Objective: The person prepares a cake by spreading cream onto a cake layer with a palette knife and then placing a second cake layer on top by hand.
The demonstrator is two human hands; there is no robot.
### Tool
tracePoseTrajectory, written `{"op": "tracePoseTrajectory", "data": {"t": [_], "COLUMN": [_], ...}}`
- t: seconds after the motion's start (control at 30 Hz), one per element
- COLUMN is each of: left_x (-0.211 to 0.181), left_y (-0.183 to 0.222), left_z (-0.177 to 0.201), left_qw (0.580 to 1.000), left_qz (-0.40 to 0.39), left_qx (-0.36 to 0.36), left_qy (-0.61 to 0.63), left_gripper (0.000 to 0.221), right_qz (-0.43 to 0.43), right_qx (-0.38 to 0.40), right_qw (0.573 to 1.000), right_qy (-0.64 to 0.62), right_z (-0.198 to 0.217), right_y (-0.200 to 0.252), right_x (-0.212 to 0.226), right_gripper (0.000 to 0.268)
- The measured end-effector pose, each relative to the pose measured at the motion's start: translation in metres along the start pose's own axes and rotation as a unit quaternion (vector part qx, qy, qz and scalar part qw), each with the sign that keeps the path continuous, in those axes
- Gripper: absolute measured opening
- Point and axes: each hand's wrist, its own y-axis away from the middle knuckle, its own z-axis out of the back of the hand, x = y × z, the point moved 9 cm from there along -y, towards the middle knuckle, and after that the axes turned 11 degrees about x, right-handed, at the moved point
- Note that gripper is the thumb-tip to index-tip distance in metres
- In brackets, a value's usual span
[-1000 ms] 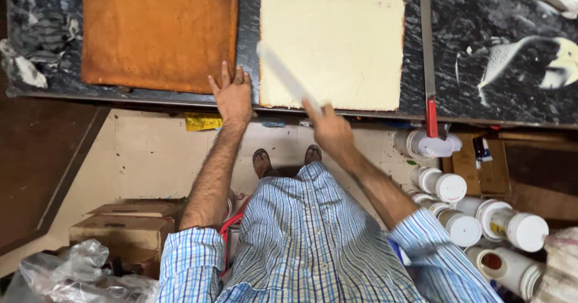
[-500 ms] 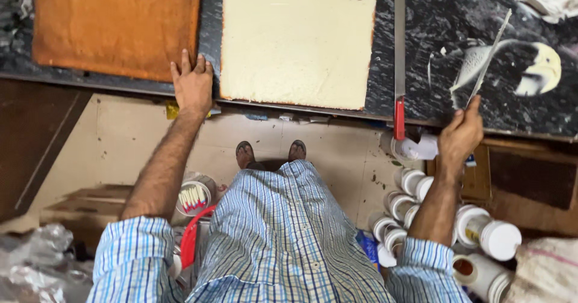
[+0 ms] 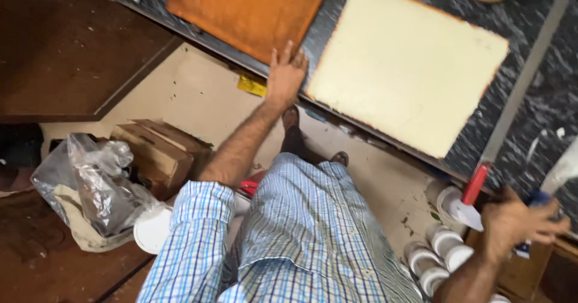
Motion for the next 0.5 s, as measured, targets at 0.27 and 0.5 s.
{"op": "tracePoseTrajectory", "data": {"t": [0.27,0.5], "left_x": [0.095,0.362], "left_y": [0.029,-0.047], "left_z": [0.071,0.049], "left_qw": [0.867,0.849], "left_qz": [-0.271,0.144], "left_qx": [-0.084,-0.301], "left_qy": [0.409,0.41], "left_gripper": [0.068,0.067], "right_qz": [-0.006,0.117], "right_qx": [0.11,0.342], "right_qw": [0.815,0.74], "right_qy": [-0.569,-0.567], "right_z": [0.133,0.113], "right_y": [-0.031,-0.097], "right_x": [0.248,0.582], "right_gripper": [0.025,0.073]}}
